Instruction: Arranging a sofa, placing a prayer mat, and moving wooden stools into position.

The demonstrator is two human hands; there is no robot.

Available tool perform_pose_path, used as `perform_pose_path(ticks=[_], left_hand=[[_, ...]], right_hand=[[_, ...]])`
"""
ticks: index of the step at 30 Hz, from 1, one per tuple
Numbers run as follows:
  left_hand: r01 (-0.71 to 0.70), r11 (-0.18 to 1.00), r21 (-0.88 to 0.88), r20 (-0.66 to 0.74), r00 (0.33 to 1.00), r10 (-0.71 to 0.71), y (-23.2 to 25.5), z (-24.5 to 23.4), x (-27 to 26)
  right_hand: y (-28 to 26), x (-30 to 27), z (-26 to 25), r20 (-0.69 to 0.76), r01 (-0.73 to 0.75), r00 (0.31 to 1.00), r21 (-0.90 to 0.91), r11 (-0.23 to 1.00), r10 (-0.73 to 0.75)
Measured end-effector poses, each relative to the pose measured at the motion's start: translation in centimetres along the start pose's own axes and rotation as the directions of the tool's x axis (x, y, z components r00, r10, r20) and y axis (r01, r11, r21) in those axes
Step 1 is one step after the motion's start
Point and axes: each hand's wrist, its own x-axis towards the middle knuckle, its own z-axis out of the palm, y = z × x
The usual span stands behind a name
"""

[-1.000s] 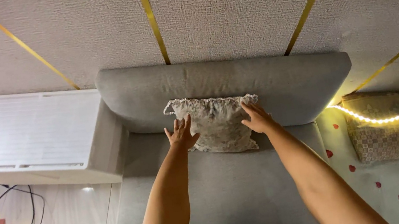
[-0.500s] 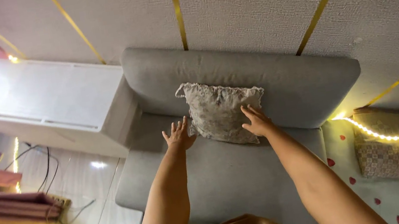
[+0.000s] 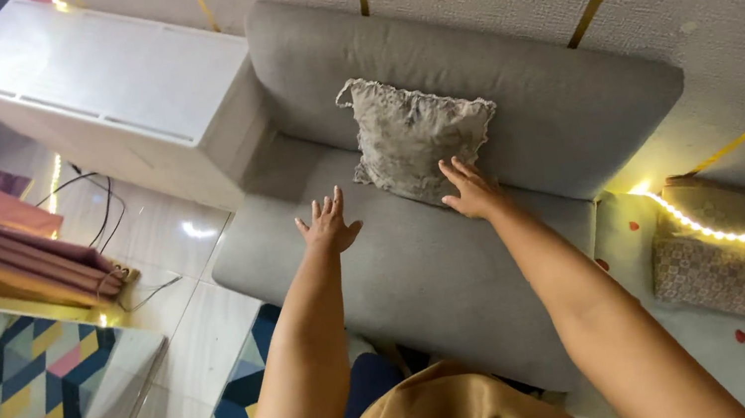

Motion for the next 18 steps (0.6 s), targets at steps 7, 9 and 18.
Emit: perform_pose_path(ticks=[7, 9, 18], left_hand=[[0.028, 0.999, -0.036, -0.032, 0.999, -0.029, -3.5, 1.0, -4.3], [0.048, 0.998, -0.05, -0.048, 0.998, -0.05, -5.5, 1.0, -5.7], [0.192, 0.974, -0.124, -0.074, 0.977, -0.202, -20.2, 2.3, -17.7]], right_hand=[[-3.8, -1.7, 2.2, 0.024, 0.06, 0.998, -0.06, 0.996, -0.059], [-5.5, -2.4, 2.9, -0.003, 0.093, 0.996, -0.055, 0.994, -0.093], [-20.1, -8.6, 9.0, 0.092, 0.185, 0.98, -0.087, 0.979, -0.177]])
